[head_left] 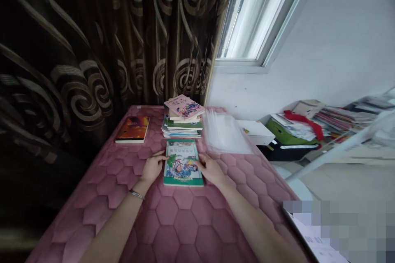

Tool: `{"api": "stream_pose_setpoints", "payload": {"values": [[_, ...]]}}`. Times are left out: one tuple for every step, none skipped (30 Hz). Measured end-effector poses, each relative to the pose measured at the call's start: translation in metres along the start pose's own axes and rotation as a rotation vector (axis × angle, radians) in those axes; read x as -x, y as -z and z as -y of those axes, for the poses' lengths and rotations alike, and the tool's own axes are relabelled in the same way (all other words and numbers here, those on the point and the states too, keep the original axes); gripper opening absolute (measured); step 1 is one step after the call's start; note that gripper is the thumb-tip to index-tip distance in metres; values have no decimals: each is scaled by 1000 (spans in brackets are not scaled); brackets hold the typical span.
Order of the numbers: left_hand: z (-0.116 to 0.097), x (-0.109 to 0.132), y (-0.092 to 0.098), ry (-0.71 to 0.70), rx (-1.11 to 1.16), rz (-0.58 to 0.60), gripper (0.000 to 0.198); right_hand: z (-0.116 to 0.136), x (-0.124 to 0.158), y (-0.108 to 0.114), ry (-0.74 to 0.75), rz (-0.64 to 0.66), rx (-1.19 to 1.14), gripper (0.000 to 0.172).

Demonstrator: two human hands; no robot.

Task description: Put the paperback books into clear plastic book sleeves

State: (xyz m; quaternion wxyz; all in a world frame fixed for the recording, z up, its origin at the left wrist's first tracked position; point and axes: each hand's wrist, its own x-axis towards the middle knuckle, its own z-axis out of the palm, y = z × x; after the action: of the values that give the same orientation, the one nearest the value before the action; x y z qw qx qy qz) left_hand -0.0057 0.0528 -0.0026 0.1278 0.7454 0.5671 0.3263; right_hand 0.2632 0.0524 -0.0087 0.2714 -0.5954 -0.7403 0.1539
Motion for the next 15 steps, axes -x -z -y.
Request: {"api": "stream_pose_setpoints", "payload": {"values": [[0, 0, 0, 11, 12, 2, 38, -1, 1, -2, 11, -23, 8, 33], [-1, 0, 1, 11, 16, 5, 37, -2, 2, -3, 18, -36, 15, 37], [-1, 1, 2, 8, 17, 7, 35, -2, 3, -4, 21, -38, 21, 40], [-2, 1, 2, 4, 21, 9, 31, -2, 4, -5, 21, -27, 27, 41], [-3, 1, 3, 0, 25, 10, 27, -2, 4, -5, 18, -9, 33, 41], [-5, 2, 3, -4, 27, 12, 24, -2, 5, -6, 16, 11, 39, 41], [-6, 2, 3, -7, 29, 15, 21, -1, 5, -5, 17, 26, 45, 41], [-8, 3, 3, -9, 31, 19, 19, -1, 5, -5, 23, 35, 49, 41], [-10, 3, 3, -9, 28, 18, 18, 0, 4, -5, 30, 38, 50, 41], [-12, 5, 3, -9, 17, 10, 18, 0, 4, -4, 37, 35, 53, 41], [-15, 6, 4, -13, -5, -3, 17, 1, 4, -3, 45, 28, 56, 40], [-19, 9, 5, -22, -36, -16, 17, 2, 4, -1, 54, 14, 63, 39], [-23, 12, 6, -38, -70, -22, 17, 3, 5, 1, 65, -5, 74, 37], [-27, 16, 9, -66, -98, -9, 18, 5, 6, 4, 80, -28, 86, 33], [-31, 20, 11, -100, -109, 24, 20, 9, 9, 7, 102, -49, 95, 29]]}}
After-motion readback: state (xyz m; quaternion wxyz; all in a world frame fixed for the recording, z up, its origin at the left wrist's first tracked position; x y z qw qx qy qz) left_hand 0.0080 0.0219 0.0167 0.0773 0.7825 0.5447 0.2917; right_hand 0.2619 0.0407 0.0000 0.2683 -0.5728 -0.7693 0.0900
